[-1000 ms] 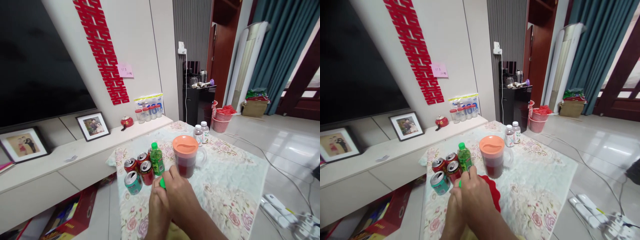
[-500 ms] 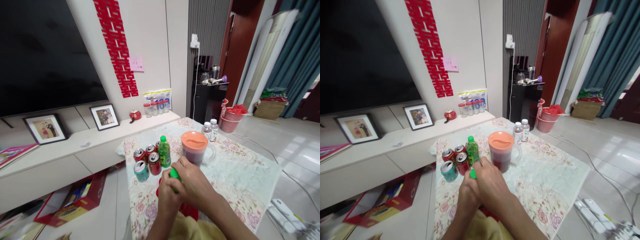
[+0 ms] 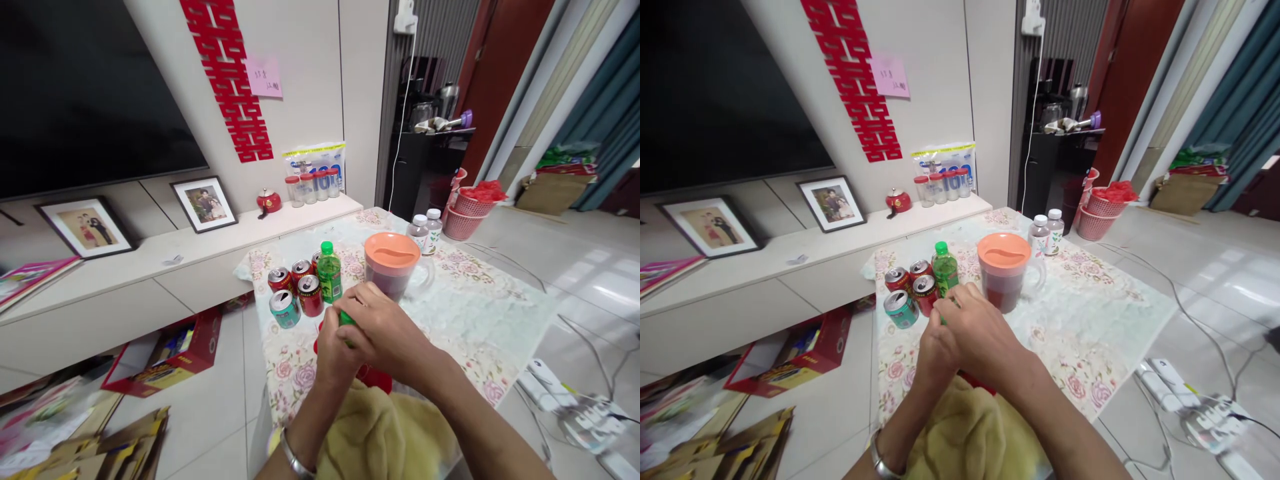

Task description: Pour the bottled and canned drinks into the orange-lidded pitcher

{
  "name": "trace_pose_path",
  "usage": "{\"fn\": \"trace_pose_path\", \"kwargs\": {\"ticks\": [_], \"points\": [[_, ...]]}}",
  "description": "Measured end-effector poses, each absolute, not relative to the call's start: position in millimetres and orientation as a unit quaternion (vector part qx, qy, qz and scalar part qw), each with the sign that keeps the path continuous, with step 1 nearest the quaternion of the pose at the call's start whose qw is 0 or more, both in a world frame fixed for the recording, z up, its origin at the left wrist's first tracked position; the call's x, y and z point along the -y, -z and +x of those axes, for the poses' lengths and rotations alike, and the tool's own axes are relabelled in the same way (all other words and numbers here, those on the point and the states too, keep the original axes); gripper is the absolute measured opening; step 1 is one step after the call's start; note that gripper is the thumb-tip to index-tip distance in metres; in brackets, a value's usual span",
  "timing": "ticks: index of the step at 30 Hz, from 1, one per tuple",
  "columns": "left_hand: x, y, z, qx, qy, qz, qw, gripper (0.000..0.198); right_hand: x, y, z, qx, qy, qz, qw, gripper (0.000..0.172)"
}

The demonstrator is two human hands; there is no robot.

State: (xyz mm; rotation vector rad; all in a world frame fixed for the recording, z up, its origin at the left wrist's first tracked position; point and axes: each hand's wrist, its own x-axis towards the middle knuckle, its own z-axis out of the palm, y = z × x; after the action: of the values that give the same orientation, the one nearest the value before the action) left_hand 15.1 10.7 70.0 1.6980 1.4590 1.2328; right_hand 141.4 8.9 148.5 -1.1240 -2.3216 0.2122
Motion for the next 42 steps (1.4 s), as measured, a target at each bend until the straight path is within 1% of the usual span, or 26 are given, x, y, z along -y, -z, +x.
{"fn": "trace_pose_path", "kwargs": {"ticks": [2,4,7,11,13,16,17,19,21,23,24,25,26,29,34,35,38,40,42], "points": [[-11.2,-67.9,15.7,-0.544,-0.471,0.637,0.275,0.024,-10.0,-146.3,138.4,0.860,-0.065,-0.426,0.273,0.021],[-11.3,-64.3,16.5,-0.542,-0.481,0.637,0.263,0.023,-11.2,-146.8,137.4,0.864,-0.061,-0.417,0.274,0.023],[-11.9,-56.5,17.0,-0.535,-0.494,0.638,0.250,0.030,-12.5,-151.6,141.9,0.873,-0.081,-0.389,0.284,0.025],[-14.5,-49.0,15.6,-0.540,-0.487,0.641,0.248,0.033,-13.3,-157.2,150.5,0.878,-0.109,-0.364,0.291,0.032],[-15.8,-49.4,14.7,-0.534,-0.491,0.639,0.255,0.036,-13.3,-156.1,150.6,0.878,-0.110,-0.368,0.287,0.031],[-16.0,-53.2,13.9,-0.524,-0.479,0.643,0.287,0.037,-12.9,-151.0,143.9,0.865,-0.092,-0.404,0.283,0.020],[-15.7,-54.4,13.9,-0.524,-0.476,0.643,0.292,0.034,-12.5,-150.2,140.8,0.860,-0.081,-0.417,0.283,0.020],[-14.5,-56.1,14.0,-0.530,-0.483,0.635,0.286,0.029,-11.4,-153.0,136.0,0.855,-0.064,-0.427,0.288,0.024],[-13.2,-56.7,13.9,-0.536,-0.487,0.627,0.287,0.036,-9.4,-162.7,136.7,0.852,-0.053,-0.421,0.306,0.027],[-12.1,-57.4,13.5,-0.540,-0.478,0.622,0.307,0.048,-6.9,-175.1,146.2,0.846,-0.056,-0.402,0.346,0.031],[-11.6,-58.2,13.2,-0.540,-0.472,0.620,0.316,0.052,-5.6,-179.3,154.5,0.840,-0.062,-0.393,0.368,0.034],[-11.2,-59.3,13.0,-0.542,-0.472,0.618,0.317,0.051,-4.5,-180.6,164.8,0.833,-0.077,-0.383,0.393,0.034],[-10.9,-60.8,12.9,-0.545,-0.474,0.616,0.314,0.048,-3.6,-177.8,176.7,0.824,-0.091,-0.391,0.400,0.032],[-9.5,-66.5,13.3,-0.549,-0.467,0.616,0.318,0.044,-2.9,-142.2,214.1,0.774,-0.099,-0.532,0.328,0.030],[-7.2,-72.1,14.6,-0.552,-0.459,0.612,0.331,0.044,-2.7,-40.4,248.4,0.717,-0.083,-0.635,0.274,0.018],[-7.1,-72.2,14.5,-0.552,-0.460,0.612,0.330,0.044,-1.3,-23.3,249.6,0.713,-0.080,-0.640,0.273,0.015],[-7.1,-71.7,13.9,-0.555,-0.458,0.613,0.327,0.044,5.7,13.2,248.5,0.720,-0.076,-0.628,0.285,0.020],[-7.0,-71.5,13.4,-0.558,-0.455,0.611,0.329,0.045,12.7,25.0,247.7,0.725,-0.072,-0.615,0.301,0.019],[-7.0,-71.5,13.0,-0.557,-0.450,0.611,0.336,0.045,23.0,26.7,246.7,0.723,-0.061,-0.607,0.324,0.022]]}}
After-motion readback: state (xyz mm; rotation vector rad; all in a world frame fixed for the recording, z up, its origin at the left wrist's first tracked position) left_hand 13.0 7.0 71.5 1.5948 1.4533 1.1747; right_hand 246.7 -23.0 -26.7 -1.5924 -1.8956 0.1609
